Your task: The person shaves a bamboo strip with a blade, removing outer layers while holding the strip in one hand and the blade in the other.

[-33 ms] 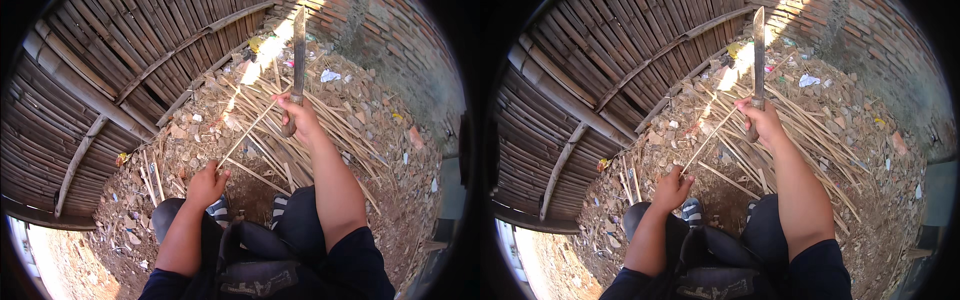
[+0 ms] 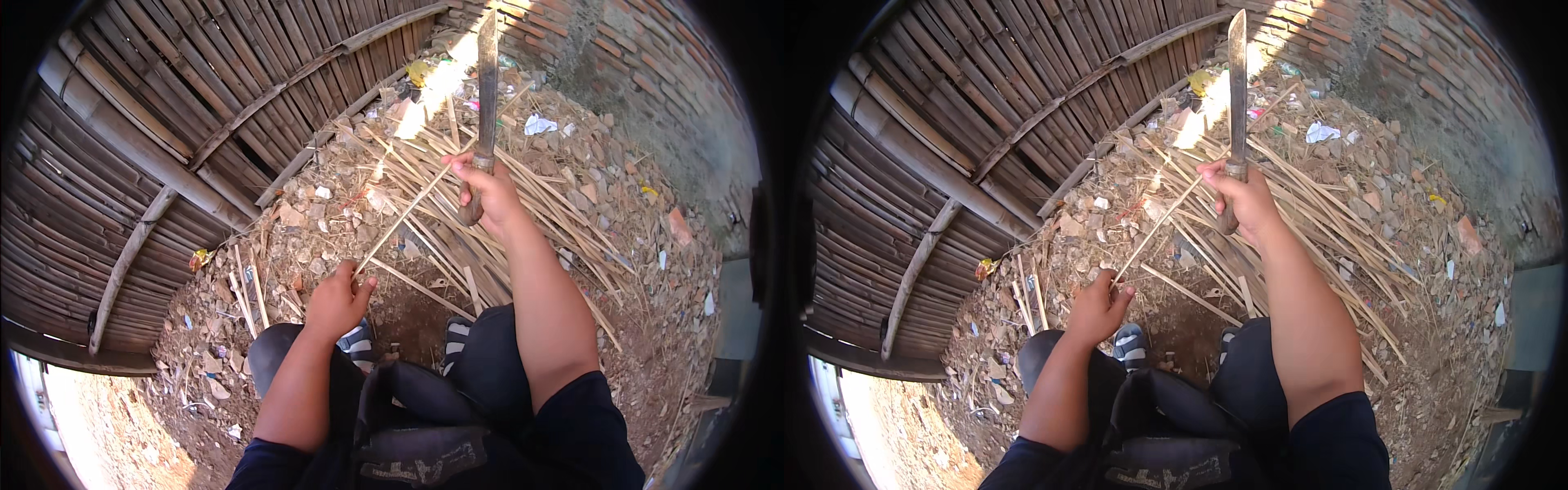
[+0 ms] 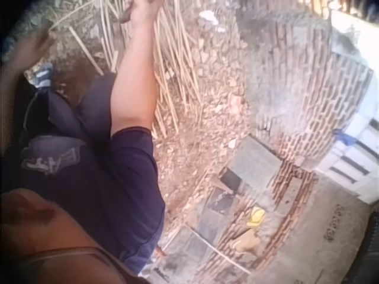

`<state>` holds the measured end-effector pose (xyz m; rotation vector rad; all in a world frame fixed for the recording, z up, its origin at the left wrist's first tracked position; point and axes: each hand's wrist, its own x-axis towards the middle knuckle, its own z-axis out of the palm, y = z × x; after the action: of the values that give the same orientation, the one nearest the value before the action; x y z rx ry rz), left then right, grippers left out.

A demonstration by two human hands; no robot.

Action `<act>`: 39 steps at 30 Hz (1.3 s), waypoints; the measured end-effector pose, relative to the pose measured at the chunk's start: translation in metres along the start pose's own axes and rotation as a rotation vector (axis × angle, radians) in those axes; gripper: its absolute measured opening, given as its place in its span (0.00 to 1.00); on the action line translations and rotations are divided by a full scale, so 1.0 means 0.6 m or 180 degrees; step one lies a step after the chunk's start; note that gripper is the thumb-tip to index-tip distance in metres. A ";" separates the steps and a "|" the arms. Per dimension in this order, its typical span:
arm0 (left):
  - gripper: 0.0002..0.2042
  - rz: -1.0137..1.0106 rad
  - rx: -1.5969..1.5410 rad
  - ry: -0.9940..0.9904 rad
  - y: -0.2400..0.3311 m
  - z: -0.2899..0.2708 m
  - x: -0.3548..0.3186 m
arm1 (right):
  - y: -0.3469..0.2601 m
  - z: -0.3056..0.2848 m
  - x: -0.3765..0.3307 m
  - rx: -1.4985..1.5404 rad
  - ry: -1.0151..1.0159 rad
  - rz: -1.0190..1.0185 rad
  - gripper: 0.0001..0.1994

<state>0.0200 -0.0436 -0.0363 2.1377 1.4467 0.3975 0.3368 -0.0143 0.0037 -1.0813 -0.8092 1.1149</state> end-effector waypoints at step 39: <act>0.18 0.0114 -0.0166 0.1215 -0.008 -0.017 0.015 | -0.004 0.048 -0.033 -0.3957 -0.0372 -0.1366 0.17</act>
<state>0.0146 -0.0311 -0.0310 2.1271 1.5781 0.8861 0.3054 -0.0261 0.0147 -1.7091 -1.8271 0.2095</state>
